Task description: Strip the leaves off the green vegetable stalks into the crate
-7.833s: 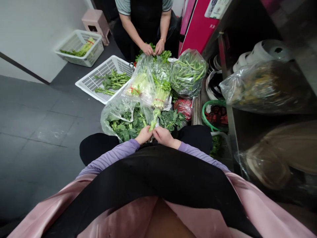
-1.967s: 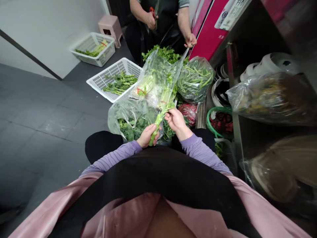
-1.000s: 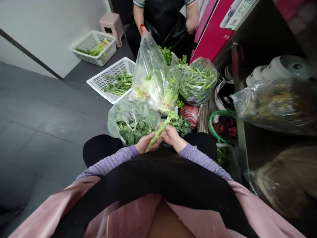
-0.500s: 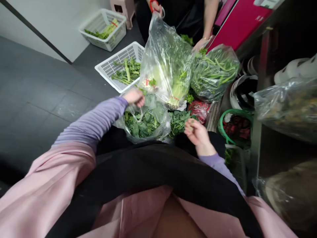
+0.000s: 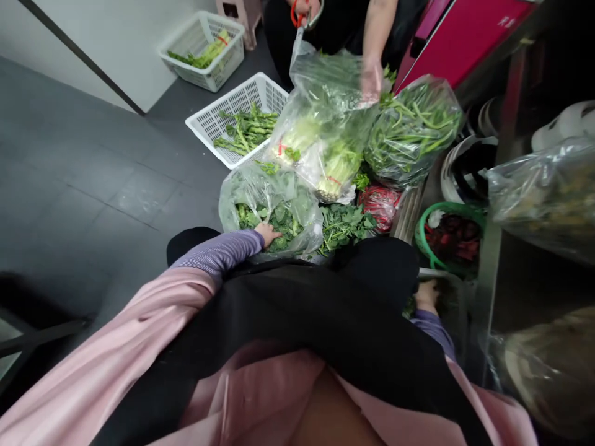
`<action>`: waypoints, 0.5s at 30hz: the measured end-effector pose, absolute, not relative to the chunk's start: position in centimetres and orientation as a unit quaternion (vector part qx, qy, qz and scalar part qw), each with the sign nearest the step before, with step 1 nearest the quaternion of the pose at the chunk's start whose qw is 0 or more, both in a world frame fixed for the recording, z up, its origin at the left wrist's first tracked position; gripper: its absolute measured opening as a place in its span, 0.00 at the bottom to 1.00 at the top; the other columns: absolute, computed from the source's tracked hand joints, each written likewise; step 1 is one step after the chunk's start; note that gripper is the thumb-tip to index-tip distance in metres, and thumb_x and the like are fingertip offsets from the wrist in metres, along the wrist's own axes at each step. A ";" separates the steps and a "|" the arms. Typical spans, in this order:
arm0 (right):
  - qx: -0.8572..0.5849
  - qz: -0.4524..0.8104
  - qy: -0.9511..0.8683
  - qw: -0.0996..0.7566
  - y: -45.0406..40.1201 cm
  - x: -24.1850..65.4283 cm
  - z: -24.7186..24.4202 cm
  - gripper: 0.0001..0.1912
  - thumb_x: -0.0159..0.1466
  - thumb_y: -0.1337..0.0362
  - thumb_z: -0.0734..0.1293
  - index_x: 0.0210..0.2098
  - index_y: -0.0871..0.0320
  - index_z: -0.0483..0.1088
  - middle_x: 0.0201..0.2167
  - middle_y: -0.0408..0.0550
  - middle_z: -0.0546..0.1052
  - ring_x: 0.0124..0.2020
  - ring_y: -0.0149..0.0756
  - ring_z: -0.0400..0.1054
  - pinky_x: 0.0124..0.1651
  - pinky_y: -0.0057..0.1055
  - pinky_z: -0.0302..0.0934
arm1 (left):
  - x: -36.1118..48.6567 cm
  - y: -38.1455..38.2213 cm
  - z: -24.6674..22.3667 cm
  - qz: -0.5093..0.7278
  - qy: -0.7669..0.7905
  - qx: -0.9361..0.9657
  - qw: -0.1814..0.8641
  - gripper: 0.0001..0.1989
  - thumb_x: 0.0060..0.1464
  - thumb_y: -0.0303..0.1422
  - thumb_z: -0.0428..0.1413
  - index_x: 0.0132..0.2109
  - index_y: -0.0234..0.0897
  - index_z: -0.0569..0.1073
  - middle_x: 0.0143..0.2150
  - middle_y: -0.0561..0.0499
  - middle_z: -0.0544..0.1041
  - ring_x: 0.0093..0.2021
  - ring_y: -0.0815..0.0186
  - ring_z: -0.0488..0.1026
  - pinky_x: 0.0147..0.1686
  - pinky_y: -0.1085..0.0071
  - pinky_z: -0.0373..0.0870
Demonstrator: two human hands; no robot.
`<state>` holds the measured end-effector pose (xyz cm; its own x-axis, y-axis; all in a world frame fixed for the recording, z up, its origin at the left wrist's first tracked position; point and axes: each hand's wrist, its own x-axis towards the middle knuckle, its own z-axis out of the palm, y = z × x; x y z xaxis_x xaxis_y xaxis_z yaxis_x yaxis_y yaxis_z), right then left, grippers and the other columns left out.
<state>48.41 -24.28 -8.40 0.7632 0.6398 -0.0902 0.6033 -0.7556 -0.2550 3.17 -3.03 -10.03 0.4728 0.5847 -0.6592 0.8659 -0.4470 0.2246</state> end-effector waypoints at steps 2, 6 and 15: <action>-0.944 0.082 -0.303 0.104 -22.8 48.1 -7.3 0.20 0.51 0.62 0.64 0.41 0.68 0.72 0.43 0.73 0.72 0.43 0.60 0.70 0.40 0.54 0.64 | 3.6 -2.7 -9.5 -0.225 0.471 0.805 0.281 0.22 0.45 0.26 0.59 0.50 0.36 0.75 0.46 0.36 0.76 0.49 0.50 0.70 0.51 0.57 0.60; -0.895 0.034 -0.404 0.185 -18.2 46.7 -2.0 0.20 0.56 0.64 0.62 0.47 0.63 0.71 0.49 0.64 0.71 0.52 0.53 0.65 0.54 0.50 0.59 | 3.7 0.8 -6.0 -0.142 0.524 0.793 0.278 0.20 0.51 0.29 0.53 0.53 0.38 0.74 0.42 0.42 0.78 0.43 0.58 0.73 0.46 0.65 0.64; -0.544 0.496 -0.570 0.364 -6.8 26.6 2.9 0.34 0.45 0.62 0.75 0.52 0.54 0.67 0.47 0.50 0.73 0.37 0.35 0.69 0.41 0.34 0.65 | 7.7 6.4 7.3 0.228 0.554 0.498 0.627 0.09 0.50 0.29 0.58 0.36 0.25 0.75 0.27 0.48 0.75 0.28 0.67 0.73 0.36 0.68 0.70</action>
